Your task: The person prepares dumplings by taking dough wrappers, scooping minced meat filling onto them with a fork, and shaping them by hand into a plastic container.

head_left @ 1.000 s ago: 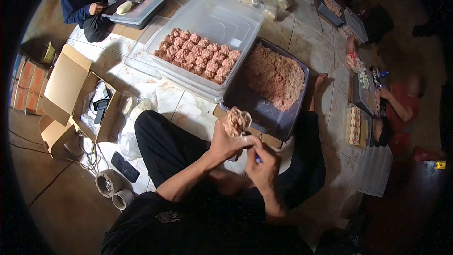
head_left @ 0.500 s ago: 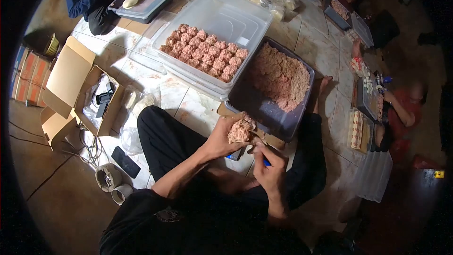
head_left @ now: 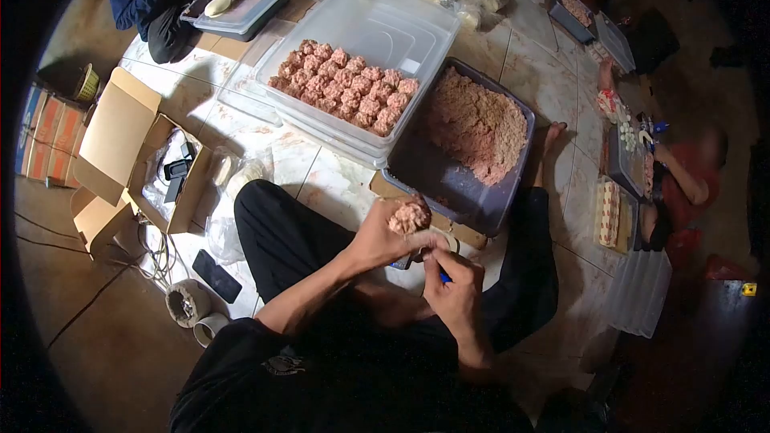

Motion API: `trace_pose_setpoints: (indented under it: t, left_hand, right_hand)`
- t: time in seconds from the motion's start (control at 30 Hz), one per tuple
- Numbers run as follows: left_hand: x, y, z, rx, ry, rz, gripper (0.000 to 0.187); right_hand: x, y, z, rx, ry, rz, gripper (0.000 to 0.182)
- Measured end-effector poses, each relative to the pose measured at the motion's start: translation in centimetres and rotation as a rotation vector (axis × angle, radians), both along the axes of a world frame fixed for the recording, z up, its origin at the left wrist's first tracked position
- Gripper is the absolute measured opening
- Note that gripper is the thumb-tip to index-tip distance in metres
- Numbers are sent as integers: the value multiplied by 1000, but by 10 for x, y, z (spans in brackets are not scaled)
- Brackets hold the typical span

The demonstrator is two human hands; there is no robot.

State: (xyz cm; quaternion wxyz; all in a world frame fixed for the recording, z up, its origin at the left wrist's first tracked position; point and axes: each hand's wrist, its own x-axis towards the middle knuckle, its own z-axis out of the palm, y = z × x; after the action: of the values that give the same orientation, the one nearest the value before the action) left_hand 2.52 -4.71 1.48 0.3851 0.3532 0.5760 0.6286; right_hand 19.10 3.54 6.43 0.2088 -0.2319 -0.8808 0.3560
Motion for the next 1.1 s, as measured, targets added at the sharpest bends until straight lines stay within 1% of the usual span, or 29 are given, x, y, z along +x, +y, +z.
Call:
trace_pose_setpoints:
  t: [0.1,0.13,0.17,0.23,0.27,0.3,0.33,0.37,0.43,0.47,0.5,0.57,0.6,0.63,0.67,0.7,0.73,0.77,0.8,0.83,0.9,0.93,0.97,1.0,1.03,1.07,1.1]
  left_hand:
    - [-12,2,-11,14,-99,30,44]
    - [-18,2,-1,73,-77,32,51]
    - [-21,1,1,120,-129,61,52]
    - [-23,-2,3,210,-237,122,55]
    - [-23,3,5,249,21,156,54]
    - [-13,5,1,208,106,80,50]
    - [-2,9,-5,153,-16,106,48]
    - [3,13,-9,101,-133,132,47]
    - [-7,10,-7,65,-49,135,43]
    - [-15,7,-5,42,-6,130,41]
    - [-23,5,-7,47,29,158,39]
    - [-27,1,-10,45,75,220,34]
    - [-22,5,-7,-46,-33,216,28]
    - [-23,6,-9,-36,76,167,26]
    - [-22,7,-16,-28,181,116,24]
    - [-20,5,-25,-23,280,65,22]
    - [-25,5,-24,-17,253,97,26]
    - [-29,6,-22,-3,343,123,25]
    - [-32,3,-18,3,431,149,25]
    - [-29,-3,-11,2,510,160,24]
    - [-25,-4,-10,-66,609,142,24]
    - [-29,-1,-9,-90,671,139,24]
    - [-33,2,-9,-121,730,146,24]
    - [-37,-1,-16,-147,660,153,29]
    - [-35,0,-16,-113,665,178,31]
    - [-32,3,-16,-74,673,204,32]
    - [-31,4,-16,-38,678,224,34]
  right_hand:
    - [3,13,23,118,20,-76,3]
    - [8,18,31,131,-48,-127,3]
    - [11,23,31,143,-14,-130,4]
    - [10,20,28,-44,101,-78,6]
    - [6,14,28,-38,72,-1,5]
    - [-1,5,27,-30,45,72,6]
    - [-7,-3,21,78,-29,39,5]
    - [-5,-1,24,95,-78,14,5]
    - [0,15,42,132,-172,-17,5]
    - [0,24,55,70,-98,-59,7]
    - [2,31,67,153,-124,-75,10]
    - [-7,24,87,192,-100,-90,11]
    - [-13,18,83,145,-115,10,13]
    - [-22,15,73,105,-119,108,15]
    - [-31,16,51,166,-220,154,16]
    - [-25,16,48,129,-254,124,17]
    - [-22,18,48,97,-281,100,18]
    - [-24,23,48,75,-301,86,19]
    - [-23,21,47,66,-236,47,21]
    - [-25,18,45,64,-262,56,22]
    - [-32,13,39,73,-314,60,23]
    - [-32,16,46,53,-259,63,23]
    - [-32,19,48,55,-257,51,24]
    - [-30,18,49,48,-262,37,25]
    - [-31,19,50,44,-266,22,26]
    - [-35,20,42,16,-343,85,26]
    - [-40,19,35,68,-276,117,25]
